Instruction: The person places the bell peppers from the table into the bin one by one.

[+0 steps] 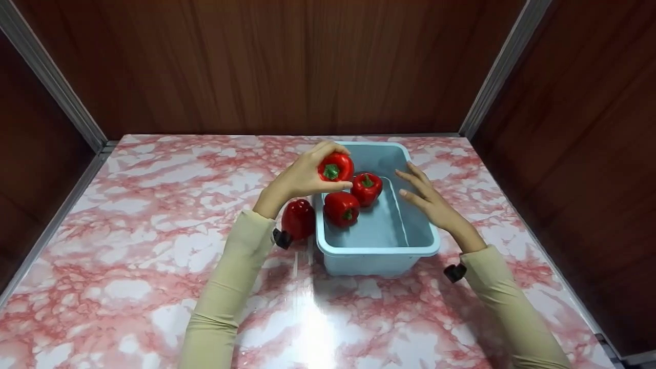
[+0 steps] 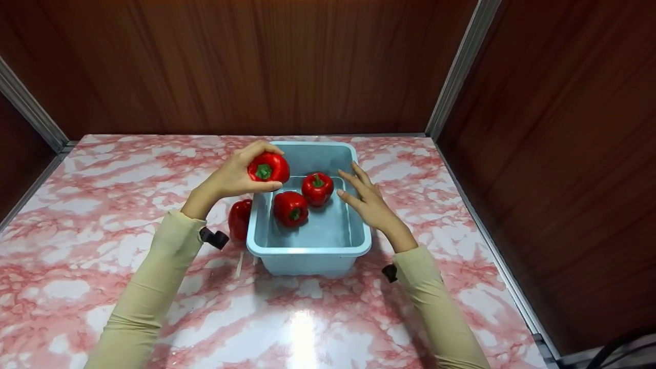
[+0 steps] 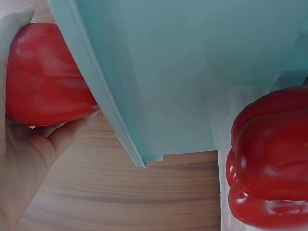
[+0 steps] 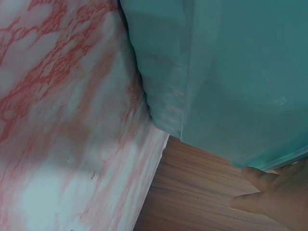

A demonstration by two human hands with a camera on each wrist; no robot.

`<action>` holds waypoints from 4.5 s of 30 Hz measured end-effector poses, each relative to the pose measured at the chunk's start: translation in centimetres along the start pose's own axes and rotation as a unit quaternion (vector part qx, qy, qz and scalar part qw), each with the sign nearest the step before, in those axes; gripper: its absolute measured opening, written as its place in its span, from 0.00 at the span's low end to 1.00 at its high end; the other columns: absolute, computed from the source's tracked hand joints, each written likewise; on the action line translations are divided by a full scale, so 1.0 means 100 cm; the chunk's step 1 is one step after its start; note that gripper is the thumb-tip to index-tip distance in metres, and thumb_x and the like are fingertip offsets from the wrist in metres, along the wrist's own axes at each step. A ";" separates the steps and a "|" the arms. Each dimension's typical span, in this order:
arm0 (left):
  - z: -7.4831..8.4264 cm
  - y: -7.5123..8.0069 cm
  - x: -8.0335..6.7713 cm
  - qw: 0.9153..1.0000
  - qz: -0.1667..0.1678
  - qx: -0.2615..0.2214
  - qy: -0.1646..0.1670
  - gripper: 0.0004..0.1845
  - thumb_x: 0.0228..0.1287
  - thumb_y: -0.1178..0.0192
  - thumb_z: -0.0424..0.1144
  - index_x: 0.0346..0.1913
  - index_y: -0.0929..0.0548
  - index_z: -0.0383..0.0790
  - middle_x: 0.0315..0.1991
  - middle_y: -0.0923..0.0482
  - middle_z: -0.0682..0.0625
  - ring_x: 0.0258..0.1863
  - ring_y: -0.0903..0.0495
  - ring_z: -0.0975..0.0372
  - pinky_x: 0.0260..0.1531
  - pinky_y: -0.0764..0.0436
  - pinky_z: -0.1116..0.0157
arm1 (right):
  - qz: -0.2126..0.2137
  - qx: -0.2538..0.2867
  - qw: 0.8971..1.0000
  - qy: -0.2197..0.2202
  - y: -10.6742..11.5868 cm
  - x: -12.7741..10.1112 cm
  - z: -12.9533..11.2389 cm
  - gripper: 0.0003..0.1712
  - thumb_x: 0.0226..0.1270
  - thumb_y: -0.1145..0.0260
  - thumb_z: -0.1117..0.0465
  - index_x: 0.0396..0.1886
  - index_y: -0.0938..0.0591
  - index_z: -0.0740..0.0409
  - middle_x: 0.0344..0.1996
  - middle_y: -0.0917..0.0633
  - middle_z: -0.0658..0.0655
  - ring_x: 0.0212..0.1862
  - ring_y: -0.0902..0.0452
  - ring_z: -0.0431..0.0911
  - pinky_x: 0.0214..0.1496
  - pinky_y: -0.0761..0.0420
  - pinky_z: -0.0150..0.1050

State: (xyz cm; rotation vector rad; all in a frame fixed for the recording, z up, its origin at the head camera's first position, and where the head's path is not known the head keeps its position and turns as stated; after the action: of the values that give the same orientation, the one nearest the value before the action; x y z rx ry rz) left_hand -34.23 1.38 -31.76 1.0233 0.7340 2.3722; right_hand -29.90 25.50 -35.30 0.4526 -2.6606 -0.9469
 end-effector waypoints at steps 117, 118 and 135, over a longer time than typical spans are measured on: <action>-0.013 -0.012 0.001 1.000 -0.016 0.004 0.011 0.27 0.54 0.36 0.56 0.57 0.26 0.50 0.55 0.27 0.55 0.57 0.30 0.63 0.60 0.31 0.61 | -0.002 0.002 1.000 0.006 0.000 -0.001 -0.001 0.28 0.71 0.49 0.60 0.69 0.39 0.61 0.72 0.56 0.64 0.73 0.66 0.59 0.68 0.60 0.65; -0.013 -0.012 0.000 1.000 -0.015 0.006 0.008 0.27 0.55 0.37 0.56 0.56 0.26 0.50 0.55 0.27 0.55 0.57 0.30 0.63 0.60 0.31 0.61 | -0.003 0.004 1.000 0.005 0.000 -0.001 -0.001 0.28 0.71 0.49 0.60 0.69 0.39 0.61 0.72 0.56 0.64 0.73 0.66 0.59 0.68 0.60 0.65; -0.020 -0.007 -0.014 1.000 -0.001 0.012 0.018 0.27 0.55 0.37 0.56 0.56 0.26 0.50 0.54 0.27 0.56 0.55 0.30 0.66 0.60 0.32 0.62 | 0.003 -0.039 0.999 -0.002 0.001 -0.001 0.002 0.28 0.71 0.48 0.58 0.68 0.38 0.59 0.72 0.55 0.63 0.72 0.66 0.61 0.66 0.66 0.67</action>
State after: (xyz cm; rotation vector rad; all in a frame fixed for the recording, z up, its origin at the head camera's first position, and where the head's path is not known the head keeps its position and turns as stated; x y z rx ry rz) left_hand -34.74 0.50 -34.16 0.9903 0.7792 2.3913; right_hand -29.93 25.73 -35.36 0.4258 -2.6160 -1.0471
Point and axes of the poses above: each hand's wrist, its own x-axis towards the middle knuckle, its own y-axis out of the back of the hand, z = x × y, the point moved 6 cm from there along x, towards the middle knuckle
